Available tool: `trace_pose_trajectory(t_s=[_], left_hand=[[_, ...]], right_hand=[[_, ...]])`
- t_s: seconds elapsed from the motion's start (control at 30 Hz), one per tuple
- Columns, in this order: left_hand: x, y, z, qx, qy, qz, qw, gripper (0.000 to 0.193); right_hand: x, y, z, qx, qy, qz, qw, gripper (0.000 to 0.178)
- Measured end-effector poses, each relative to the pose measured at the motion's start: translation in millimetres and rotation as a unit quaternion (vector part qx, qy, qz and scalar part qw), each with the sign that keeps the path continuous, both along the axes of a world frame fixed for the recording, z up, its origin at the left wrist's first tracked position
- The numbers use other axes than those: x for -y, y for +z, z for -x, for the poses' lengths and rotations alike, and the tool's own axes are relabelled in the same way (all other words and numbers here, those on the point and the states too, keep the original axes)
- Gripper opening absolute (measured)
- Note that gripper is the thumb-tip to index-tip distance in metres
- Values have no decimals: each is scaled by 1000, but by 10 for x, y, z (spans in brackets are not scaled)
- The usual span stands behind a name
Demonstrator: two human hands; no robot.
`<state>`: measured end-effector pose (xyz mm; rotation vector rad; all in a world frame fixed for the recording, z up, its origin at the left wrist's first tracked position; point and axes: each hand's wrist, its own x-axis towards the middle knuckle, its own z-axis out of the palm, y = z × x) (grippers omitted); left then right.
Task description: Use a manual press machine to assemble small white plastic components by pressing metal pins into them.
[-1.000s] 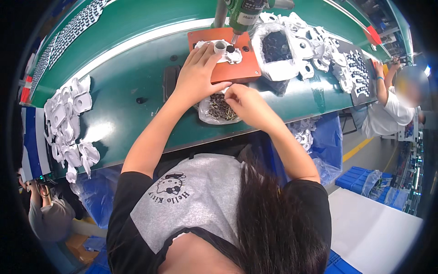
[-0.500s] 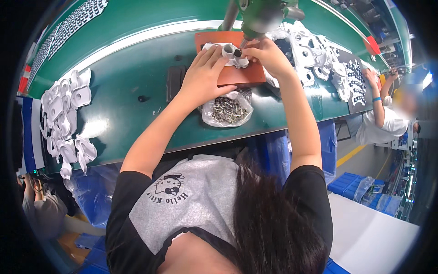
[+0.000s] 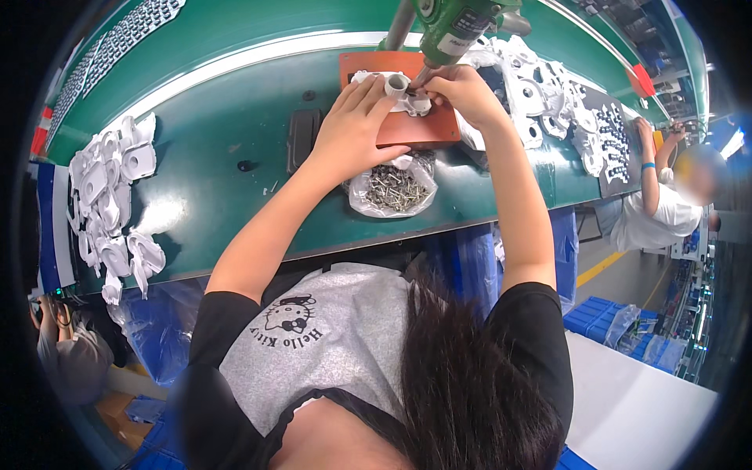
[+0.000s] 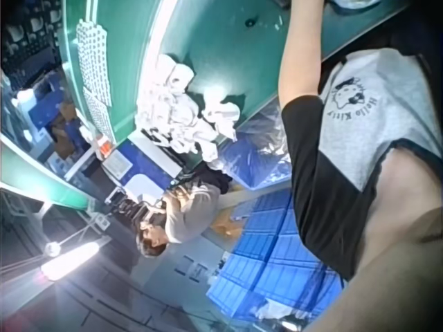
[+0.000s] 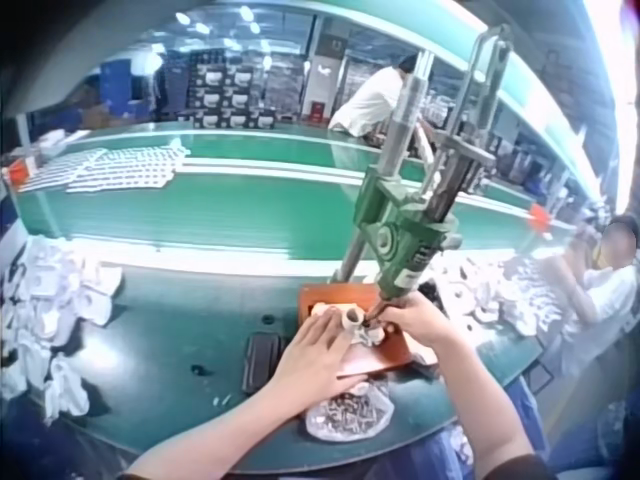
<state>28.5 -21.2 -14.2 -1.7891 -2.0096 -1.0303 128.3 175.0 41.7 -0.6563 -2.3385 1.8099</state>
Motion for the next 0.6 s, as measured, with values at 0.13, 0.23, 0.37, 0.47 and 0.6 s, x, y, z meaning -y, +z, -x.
trace_pose_trajectory(t_s=[0.13, 0.23, 0.37, 0.47, 0.6], left_hand=[[-7, -6, -1, 2, -2, -5, 1000, 68], [-3, -2, -1, 4, 1, 1, 1000, 69], [6, -8, 6, 9, 4, 12, 1000, 73], [-3, -10, -7, 6, 3, 9, 1000, 73], [-10, -8, -9, 5, 4, 5, 1000, 73]], right_hand=[[-7, 2, -7, 4, -1, 5, 1000, 17], [67, 24, -35, 8, -6, -69, 998, 18], [310, 128, -90, 15, -13, -314, 949, 23], [326, 45, -149, -33, -16, -304, 952, 25], [314, -19, -178, -38, 11, -329, 943, 26]])
